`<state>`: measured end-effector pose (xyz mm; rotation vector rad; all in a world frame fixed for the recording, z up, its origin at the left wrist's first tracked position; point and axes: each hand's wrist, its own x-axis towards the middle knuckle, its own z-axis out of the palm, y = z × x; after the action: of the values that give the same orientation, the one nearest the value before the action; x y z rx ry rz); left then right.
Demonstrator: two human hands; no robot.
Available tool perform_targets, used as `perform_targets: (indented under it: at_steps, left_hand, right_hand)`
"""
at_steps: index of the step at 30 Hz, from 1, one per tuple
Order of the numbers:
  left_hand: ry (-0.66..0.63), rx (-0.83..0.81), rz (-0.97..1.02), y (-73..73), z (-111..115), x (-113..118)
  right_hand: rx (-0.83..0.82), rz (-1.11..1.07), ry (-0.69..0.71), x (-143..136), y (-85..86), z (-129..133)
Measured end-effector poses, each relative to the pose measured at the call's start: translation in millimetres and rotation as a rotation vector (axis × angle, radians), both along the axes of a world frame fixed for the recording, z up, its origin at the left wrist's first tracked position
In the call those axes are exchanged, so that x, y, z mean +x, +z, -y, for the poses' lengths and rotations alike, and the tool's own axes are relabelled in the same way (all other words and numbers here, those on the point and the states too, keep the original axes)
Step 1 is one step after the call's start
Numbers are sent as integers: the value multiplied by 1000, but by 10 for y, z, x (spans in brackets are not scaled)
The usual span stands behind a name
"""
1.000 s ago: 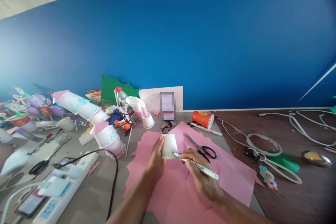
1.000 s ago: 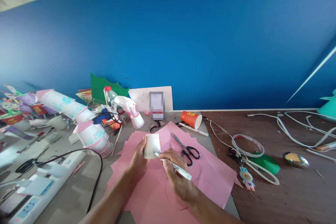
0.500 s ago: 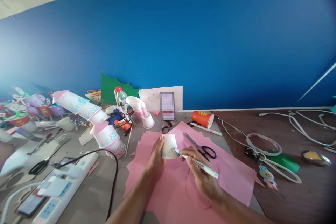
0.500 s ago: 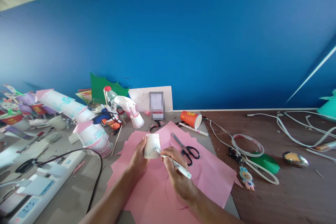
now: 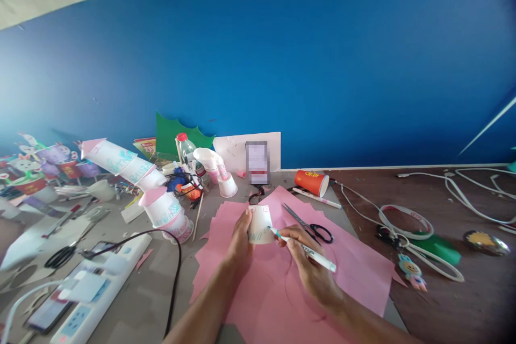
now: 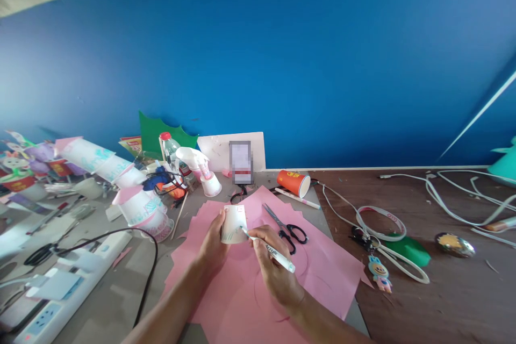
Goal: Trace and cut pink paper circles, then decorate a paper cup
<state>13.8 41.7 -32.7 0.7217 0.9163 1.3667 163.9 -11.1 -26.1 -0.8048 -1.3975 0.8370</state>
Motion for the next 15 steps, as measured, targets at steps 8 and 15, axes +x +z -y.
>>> perform_targets:
  at_steps: [8,15]
  left_hand:
    - [13,-8,-25,26,15,-9]
    - [14,-13,-21,16,11,-8]
  right_hand:
    - [-34,-4,19,-5,-19,18]
    - [-18,-8,31,0,2,16]
